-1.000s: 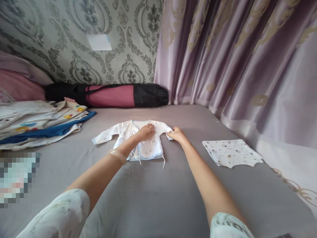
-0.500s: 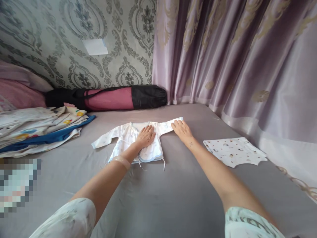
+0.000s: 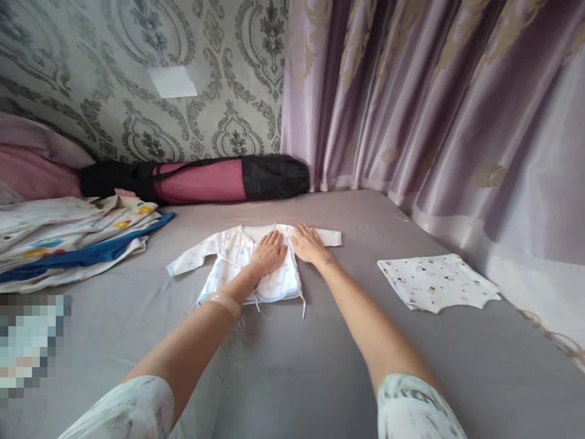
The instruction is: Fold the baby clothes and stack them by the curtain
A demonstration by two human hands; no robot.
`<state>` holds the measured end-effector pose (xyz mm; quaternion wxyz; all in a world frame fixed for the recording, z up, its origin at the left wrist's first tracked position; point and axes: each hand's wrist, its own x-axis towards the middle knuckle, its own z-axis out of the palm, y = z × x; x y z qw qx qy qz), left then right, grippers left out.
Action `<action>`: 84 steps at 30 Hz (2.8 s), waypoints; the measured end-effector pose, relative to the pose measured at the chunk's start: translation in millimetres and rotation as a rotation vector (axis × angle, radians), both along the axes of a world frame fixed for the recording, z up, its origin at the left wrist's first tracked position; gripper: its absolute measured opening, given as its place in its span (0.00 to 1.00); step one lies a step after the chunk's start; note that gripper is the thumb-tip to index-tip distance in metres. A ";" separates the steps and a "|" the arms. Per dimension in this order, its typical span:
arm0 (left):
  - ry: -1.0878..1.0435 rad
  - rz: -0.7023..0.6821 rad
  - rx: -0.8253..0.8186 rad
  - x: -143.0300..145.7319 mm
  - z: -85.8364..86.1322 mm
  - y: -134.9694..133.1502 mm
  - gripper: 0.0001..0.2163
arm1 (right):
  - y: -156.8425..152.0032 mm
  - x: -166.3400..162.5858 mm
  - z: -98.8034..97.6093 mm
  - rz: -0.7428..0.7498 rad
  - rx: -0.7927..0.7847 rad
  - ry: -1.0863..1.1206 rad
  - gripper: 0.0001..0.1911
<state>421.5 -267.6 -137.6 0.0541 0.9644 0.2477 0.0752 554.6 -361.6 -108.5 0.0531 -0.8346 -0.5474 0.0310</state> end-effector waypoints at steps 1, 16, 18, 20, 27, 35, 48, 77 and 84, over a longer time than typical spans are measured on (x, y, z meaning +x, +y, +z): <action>0.000 -0.004 0.014 -0.1 -0.3 -0.1 0.26 | 8.3 -6.4 -5.5 0.000 0.011 0.041 0.30; 0.009 -0.001 -0.028 3.3 -3.2 0.8 0.27 | -32.5 47.9 -19.2 -0.255 -0.106 -0.035 0.32; 0.032 -0.022 -0.085 4.5 4.8 2.3 0.27 | -30.4 51.2 -13.0 -0.274 -0.143 -0.011 0.31; 0.016 -0.060 -0.151 1.8 18.6 6.5 0.26 | -23.7 50.8 -2.3 -0.304 -0.205 0.019 0.30; -0.330 0.294 -0.054 -88.5 57.5 60.6 0.17 | 26.4 0.8 28.6 -0.176 0.094 -0.050 0.25; -0.123 0.868 -0.163 -213.0 41.8 125.6 0.15 | 112.5 -108.8 18.2 0.080 0.219 0.313 0.25; -0.125 0.768 -0.472 -209.7 38.5 131.1 0.11 | 136.8 -140.1 -20.9 0.214 0.188 0.143 0.24; -0.348 0.318 -0.101 -232.3 9.8 179.5 0.16 | 127.9 -145.8 -19.6 0.226 0.117 0.052 0.28; -0.358 0.440 -0.117 -233.7 -1.9 191.8 0.14 | 129.7 -146.5 -22.4 0.223 0.113 0.085 0.28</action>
